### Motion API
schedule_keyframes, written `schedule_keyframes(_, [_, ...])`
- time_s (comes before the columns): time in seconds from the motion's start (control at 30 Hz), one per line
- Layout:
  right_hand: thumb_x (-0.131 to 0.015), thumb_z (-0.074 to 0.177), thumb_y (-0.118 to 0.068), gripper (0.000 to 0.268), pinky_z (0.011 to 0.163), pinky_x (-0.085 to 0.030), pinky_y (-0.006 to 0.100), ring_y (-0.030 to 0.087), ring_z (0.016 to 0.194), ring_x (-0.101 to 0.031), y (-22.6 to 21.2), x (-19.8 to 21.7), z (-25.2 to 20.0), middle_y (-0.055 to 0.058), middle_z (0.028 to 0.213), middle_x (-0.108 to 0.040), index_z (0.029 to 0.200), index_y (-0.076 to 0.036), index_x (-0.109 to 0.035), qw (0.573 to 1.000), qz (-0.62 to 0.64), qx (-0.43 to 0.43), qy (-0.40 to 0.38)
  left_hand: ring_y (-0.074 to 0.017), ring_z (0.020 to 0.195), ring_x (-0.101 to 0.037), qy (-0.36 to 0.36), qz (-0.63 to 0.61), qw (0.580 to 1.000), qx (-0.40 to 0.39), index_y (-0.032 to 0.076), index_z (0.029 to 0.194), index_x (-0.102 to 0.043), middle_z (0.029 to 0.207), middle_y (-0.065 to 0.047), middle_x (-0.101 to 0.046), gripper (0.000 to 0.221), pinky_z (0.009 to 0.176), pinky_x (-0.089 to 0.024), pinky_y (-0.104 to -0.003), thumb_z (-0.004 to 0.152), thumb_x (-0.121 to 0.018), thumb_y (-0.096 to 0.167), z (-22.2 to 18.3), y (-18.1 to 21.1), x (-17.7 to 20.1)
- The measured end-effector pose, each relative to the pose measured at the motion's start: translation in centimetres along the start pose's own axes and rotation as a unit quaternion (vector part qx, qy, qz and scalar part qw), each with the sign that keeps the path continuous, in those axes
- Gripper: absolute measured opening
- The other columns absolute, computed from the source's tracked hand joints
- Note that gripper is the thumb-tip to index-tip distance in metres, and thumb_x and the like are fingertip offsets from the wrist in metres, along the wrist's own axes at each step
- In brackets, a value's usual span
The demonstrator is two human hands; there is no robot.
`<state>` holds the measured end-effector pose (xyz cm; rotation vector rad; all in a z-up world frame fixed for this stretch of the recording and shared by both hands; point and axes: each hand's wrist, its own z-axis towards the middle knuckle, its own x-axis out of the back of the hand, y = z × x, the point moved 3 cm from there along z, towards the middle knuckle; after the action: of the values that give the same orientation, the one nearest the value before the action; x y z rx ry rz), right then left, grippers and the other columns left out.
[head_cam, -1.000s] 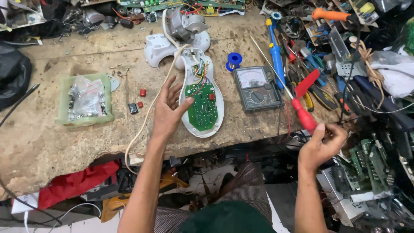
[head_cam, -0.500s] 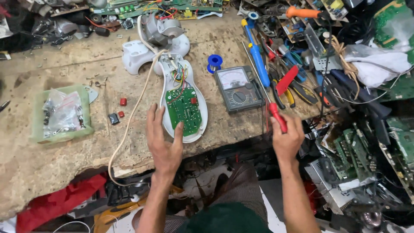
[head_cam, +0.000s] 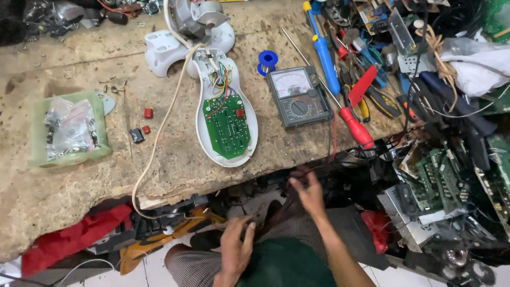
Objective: Inspecting and testing a circuit board inside a device housing using a screwdriver and a multimeter.
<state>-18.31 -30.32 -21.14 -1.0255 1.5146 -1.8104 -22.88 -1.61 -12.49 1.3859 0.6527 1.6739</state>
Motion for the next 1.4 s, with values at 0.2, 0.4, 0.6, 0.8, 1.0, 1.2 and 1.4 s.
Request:
schedule_keyframes(0.2, [-0.044,0.099,-0.059,0.048,0.078,-0.054,0.047,0.036,0.098,-0.073,6.7,-5.1,-6.8,0.008,0.109,-0.078,0.117,-0.027,-0.076,0.853,-0.393,-0.031,-0.341,-0.0342,0.147,-0.031,-0.311,-0.026,0.934,0.173,0.014,0.155,-0.035,0.158,-0.014,-0.036,0.07,0.116,-0.031,-0.05,0.099,-0.05,0.054,-1.4,-4.2,-6.5])
schedule_keyframes(0.4, [-0.054,0.103,-0.024,0.036,0.082,-0.059,0.035,0.025,0.101,-0.074,-12.2,-2.5,-9.1,0.014,0.105,-0.08,0.09,-0.002,-0.078,0.931,0.116,0.0,-0.346,-0.0384,0.124,-0.056,-0.229,-0.076,0.97,0.043,0.011,0.156,-0.034,0.136,-0.019,-0.057,0.077,0.096,-0.046,-0.048,0.095,-0.071,0.041,-1.3,-4.5,-6.3])
schedule_keyframes(0.6, [-0.061,0.105,-0.043,0.042,0.099,-0.055,0.049,0.036,0.12,-0.066,-18.6,1.2,-8.3,0.023,0.124,-0.071,0.118,-0.004,-0.073,0.916,0.227,0.115,-0.31,-0.016,0.058,-0.053,-0.227,-0.078,0.971,0.009,0.016,0.089,-0.054,0.069,-0.001,-0.054,0.02,0.056,-0.037,-0.035,0.106,-0.05,0.024,0.5,0.9,-2.1])
schedule_keyframes(0.8, [-0.069,0.095,-0.042,0.064,0.123,-0.039,0.058,0.034,0.149,-0.04,-16.9,-0.4,-9.5,0.007,0.157,-0.048,0.151,-0.02,-0.046,0.892,0.036,0.01,-0.452,-0.0303,0.054,-0.047,-0.35,-0.051,0.931,-0.087,0.011,0.082,-0.038,0.068,-0.011,-0.052,0.035,0.054,-0.032,-0.042,0.111,-0.051,0.025,3.3,6.2,1.3])
schedule_keyframes(1.0, [-0.059,0.103,-0.029,0.021,0.083,-0.05,0.041,0.027,0.091,-0.067,-21.9,-0.7,-8.9,0.011,0.11,-0.076,0.102,-0.012,-0.072,0.91,0.054,0.268,-0.311,-0.0244,0.093,-0.075,-0.273,-0.114,0.955,-0.022,0.009,0.133,-0.057,0.114,-0.01,-0.075,0.046,0.074,-0.057,-0.035,0.096,-0.066,0.036,3.6,6.3,4.4])
schedule_keyframes(1.2, [-0.068,0.094,-0.001,0.023,0.076,-0.074,0.031,0.034,0.102,-0.077,-25.0,1.0,-8.7,0.018,0.117,-0.07,0.116,-0.01,-0.065,0.897,0.059,0.382,-0.216,-0.0258,0.084,-0.068,-0.143,0.062,0.988,-0.011,0.012,0.117,-0.067,0.104,-0.006,-0.076,0.023,0.069,-0.054,-0.041,0.096,-0.061,0.019,2.3,2.3,6.0])
schedule_keyframes(1.4, [-0.084,0.09,-0.013,0.037,0.072,-0.067,0.037,0.03,0.094,-0.076,-25.9,-3.0,-5.2,0.012,0.105,-0.068,0.12,-0.013,-0.063,0.797,-0.126,0.577,-0.131,-0.0191,0.078,-0.05,0.305,0.089,0.942,-0.11,0.015,0.133,-0.062,0.095,-0.01,-0.047,0.065,0.051,-0.043,-0.028,0.108,-0.023,0.061,5.7,4.2,10.2])
